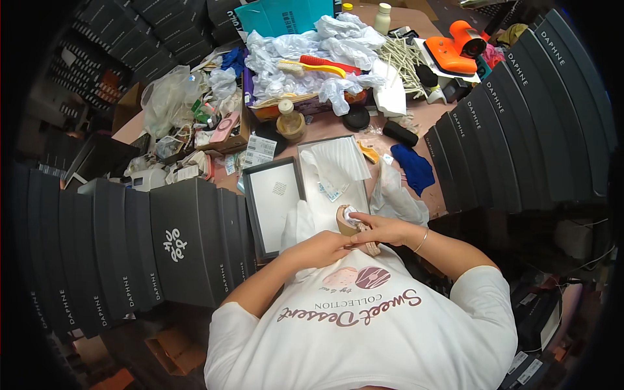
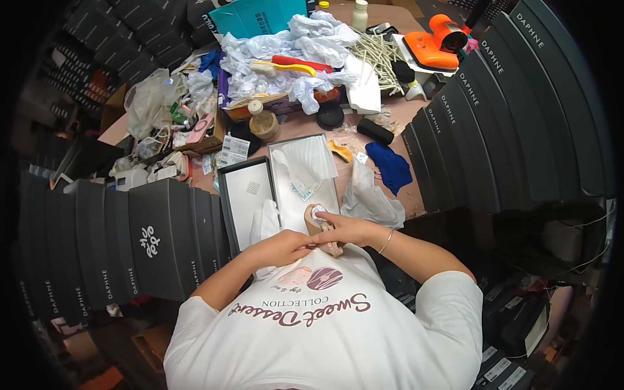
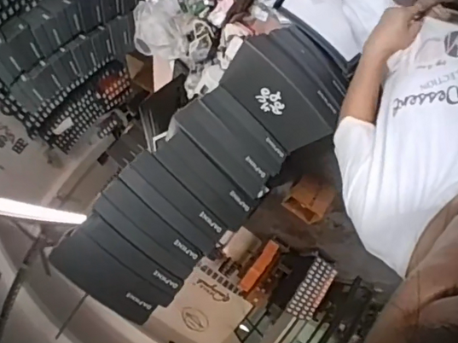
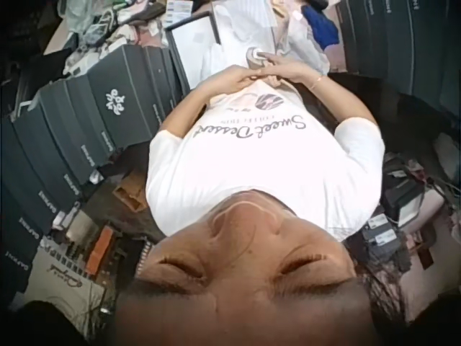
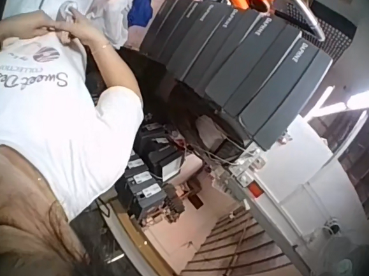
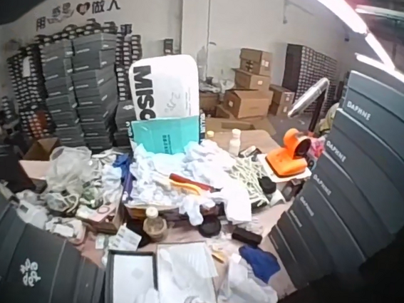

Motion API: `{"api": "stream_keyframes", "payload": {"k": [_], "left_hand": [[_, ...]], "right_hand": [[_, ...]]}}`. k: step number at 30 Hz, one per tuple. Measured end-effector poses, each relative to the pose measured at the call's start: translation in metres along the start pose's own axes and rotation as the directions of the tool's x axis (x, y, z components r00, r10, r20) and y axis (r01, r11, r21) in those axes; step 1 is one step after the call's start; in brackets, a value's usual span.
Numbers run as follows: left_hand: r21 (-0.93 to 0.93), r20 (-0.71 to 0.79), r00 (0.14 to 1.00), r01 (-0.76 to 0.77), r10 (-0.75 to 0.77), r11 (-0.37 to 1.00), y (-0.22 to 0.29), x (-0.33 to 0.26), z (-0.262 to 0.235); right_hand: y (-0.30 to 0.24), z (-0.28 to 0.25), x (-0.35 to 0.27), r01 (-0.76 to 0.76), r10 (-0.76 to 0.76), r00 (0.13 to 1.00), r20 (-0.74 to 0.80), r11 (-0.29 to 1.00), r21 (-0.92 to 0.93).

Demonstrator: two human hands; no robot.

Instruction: Cleaning high-heeled shoes with a brush and packing them into boxes with wrapping paper and silica gel packets.

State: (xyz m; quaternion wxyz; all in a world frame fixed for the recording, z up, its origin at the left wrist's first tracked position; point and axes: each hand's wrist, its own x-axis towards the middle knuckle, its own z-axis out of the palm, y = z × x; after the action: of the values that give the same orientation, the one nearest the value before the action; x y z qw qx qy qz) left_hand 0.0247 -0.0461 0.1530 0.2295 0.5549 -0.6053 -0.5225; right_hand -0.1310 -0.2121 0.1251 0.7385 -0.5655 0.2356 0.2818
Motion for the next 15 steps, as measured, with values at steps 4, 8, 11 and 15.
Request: {"api": "stream_keyframes", "payload": {"k": [4, 8, 11, 15], "left_hand": [[-0.52, -0.302, 0.946, -0.057, -0.121, 0.852, -0.027, -0.055, -0.024], [-0.099, -0.844, 0.511, 0.145, -0.16, 0.984, -0.051, -0.1, -0.06], [0.112, -0.946, 0.324, 0.394, -0.023, 0.912, -0.04, -0.102, -0.082], [0.154, -0.988, 0.082, 0.458, 0.131, 0.875, -0.028, -0.09, -0.089]], "right_hand": [[0.019, 0.007, -0.004, 0.185, -0.179, 0.982, -0.063, 0.977, 0.102], [0.001, 0.01, -0.024, 0.364, -0.368, 0.925, -0.099, 0.777, 0.513], [-0.028, 0.022, -0.032, 0.422, -0.504, 0.86, -0.079, 0.616, 0.665], [-0.053, 0.031, -0.039, 0.377, -0.543, 0.836, 0.077, 0.671, 0.638]]}}
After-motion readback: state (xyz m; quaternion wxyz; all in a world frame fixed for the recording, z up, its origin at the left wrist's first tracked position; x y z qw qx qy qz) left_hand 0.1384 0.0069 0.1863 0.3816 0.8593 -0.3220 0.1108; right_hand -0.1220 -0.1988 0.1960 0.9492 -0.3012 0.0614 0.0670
